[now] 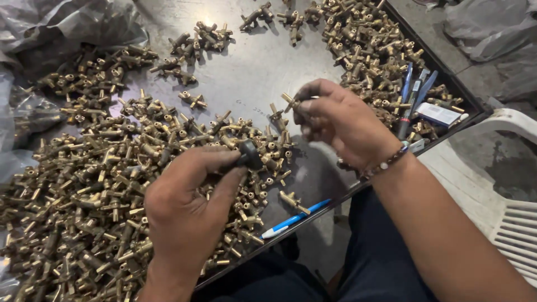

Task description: The person assembles black plastic handles onto brass valve bodies at a workbench.

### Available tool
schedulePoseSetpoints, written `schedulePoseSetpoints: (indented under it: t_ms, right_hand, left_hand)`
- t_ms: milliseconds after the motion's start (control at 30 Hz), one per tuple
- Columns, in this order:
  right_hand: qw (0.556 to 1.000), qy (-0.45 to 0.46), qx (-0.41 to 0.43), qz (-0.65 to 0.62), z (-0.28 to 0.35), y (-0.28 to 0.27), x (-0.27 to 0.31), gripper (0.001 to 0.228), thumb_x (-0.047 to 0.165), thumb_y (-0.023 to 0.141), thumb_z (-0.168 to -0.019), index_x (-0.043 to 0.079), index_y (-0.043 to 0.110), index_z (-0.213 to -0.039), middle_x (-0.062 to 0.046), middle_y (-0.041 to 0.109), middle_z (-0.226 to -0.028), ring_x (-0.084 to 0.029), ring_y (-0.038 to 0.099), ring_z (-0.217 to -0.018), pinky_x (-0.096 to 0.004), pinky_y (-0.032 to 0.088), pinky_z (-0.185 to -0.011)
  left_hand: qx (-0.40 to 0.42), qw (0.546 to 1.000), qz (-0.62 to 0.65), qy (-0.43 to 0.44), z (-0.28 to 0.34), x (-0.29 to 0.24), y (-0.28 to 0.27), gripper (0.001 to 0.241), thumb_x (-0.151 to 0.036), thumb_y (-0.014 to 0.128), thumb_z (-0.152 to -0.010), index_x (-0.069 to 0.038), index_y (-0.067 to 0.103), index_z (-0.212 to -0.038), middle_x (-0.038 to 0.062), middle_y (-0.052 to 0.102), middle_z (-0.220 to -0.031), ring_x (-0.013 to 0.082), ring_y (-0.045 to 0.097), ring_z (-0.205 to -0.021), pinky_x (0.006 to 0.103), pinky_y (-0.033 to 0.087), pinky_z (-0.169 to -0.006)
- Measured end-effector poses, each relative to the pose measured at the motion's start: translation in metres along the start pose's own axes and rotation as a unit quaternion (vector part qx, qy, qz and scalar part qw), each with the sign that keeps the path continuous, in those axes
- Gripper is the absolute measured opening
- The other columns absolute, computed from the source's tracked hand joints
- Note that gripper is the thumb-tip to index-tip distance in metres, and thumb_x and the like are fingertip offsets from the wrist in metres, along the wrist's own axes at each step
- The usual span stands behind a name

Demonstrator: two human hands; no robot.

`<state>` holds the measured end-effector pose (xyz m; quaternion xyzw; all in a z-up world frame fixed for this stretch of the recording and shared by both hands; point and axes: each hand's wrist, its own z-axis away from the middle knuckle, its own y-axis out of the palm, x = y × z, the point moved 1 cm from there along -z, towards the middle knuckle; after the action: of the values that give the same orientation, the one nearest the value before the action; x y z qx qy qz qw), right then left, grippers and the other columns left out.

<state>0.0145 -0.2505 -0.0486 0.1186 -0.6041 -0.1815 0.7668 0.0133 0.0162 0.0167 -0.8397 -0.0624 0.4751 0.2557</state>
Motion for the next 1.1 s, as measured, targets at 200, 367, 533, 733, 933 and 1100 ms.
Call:
schedulePoseSetpoints:
  t_ms: [200, 367, 533, 733, 933, 1100]
  right_hand:
    - [0.987, 0.046, 0.153, -0.031, -0.017, 0.059, 0.008, 0.020, 0.023, 0.064, -0.103, 0.006, 0.062, -0.112, 0.002, 0.061, -0.081, -0.005, 0.056, -0.063, -0.022, 0.050, -0.059]
    - [0.989, -0.014, 0.145, -0.014, -0.016, 0.080, -0.013, 0.022, 0.030, 0.064, -0.105, 0.008, 0.064, -0.106, 0.004, 0.062, -0.081, -0.004, 0.055, -0.066, -0.022, 0.048, -0.060]
    - [0.978, -0.033, 0.190, 0.075, -0.008, 0.079, -0.007, 0.024, 0.032, 0.063, -0.104, 0.009, 0.068, -0.105, 0.006, 0.065, -0.082, -0.001, 0.053, -0.067, -0.019, 0.044, -0.058]
    - [0.969, -0.021, 0.212, 0.121, -0.019, 0.071, -0.001, 0.026, 0.032, 0.064, -0.102, 0.008, 0.071, -0.111, 0.006, 0.065, -0.081, -0.002, 0.054, -0.067, -0.019, 0.044, -0.058]
    - [0.942, -0.080, 0.283, 0.160, -0.032, 0.065, 0.009, 0.020, 0.019, 0.070, -0.102, 0.004, 0.073, -0.116, 0.003, 0.070, -0.093, -0.002, 0.061, -0.082, -0.021, 0.052, -0.072]
    - [0.897, -0.209, 0.259, 0.289, -0.030, 0.063, 0.012, 0.022, 0.013, 0.075, -0.098, 0.001, 0.074, -0.116, -0.001, 0.075, -0.096, -0.004, 0.066, -0.088, -0.022, 0.058, -0.078]
  left_hand:
    - [-0.070, 0.998, 0.003, -0.004, -0.011, -0.003, -0.012, 0.022, 0.002, 0.080, -0.093, -0.005, 0.071, -0.112, 0.007, 0.074, -0.110, 0.0134, 0.073, -0.099, 0.0243, 0.061, -0.084]
    - [-0.094, 0.995, 0.004, -0.018, -0.009, 0.006, -0.025, 0.020, 0.003, 0.080, -0.098, -0.003, 0.071, -0.114, 0.006, 0.073, -0.110, 0.0107, 0.072, -0.098, 0.0225, 0.060, -0.085]
    - [-0.071, 0.997, 0.003, -0.025, -0.008, 0.012, -0.025, 0.021, 0.003, 0.080, -0.094, -0.003, 0.072, -0.113, 0.006, 0.073, -0.105, 0.0099, 0.071, -0.094, 0.0210, 0.058, -0.078]
    - [-0.055, 0.996, 0.053, -0.054, -0.010, 0.018, -0.022, 0.022, 0.002, 0.079, -0.095, -0.004, 0.072, -0.114, 0.007, 0.074, -0.107, 0.0100, 0.071, -0.094, 0.0204, 0.058, -0.079]
    - [-0.028, 0.999, -0.019, 0.036, -0.017, 0.021, -0.024, 0.022, 0.001, 0.083, -0.096, -0.005, 0.074, -0.116, 0.008, 0.075, -0.106, 0.0119, 0.073, -0.092, 0.0212, 0.057, -0.077]
    - [0.003, 0.913, 0.278, -0.298, -0.028, 0.042, -0.018, 0.018, 0.000, 0.073, -0.088, 0.000, 0.074, -0.106, 0.010, 0.077, -0.095, 0.0144, 0.074, -0.080, 0.0282, 0.065, -0.064]
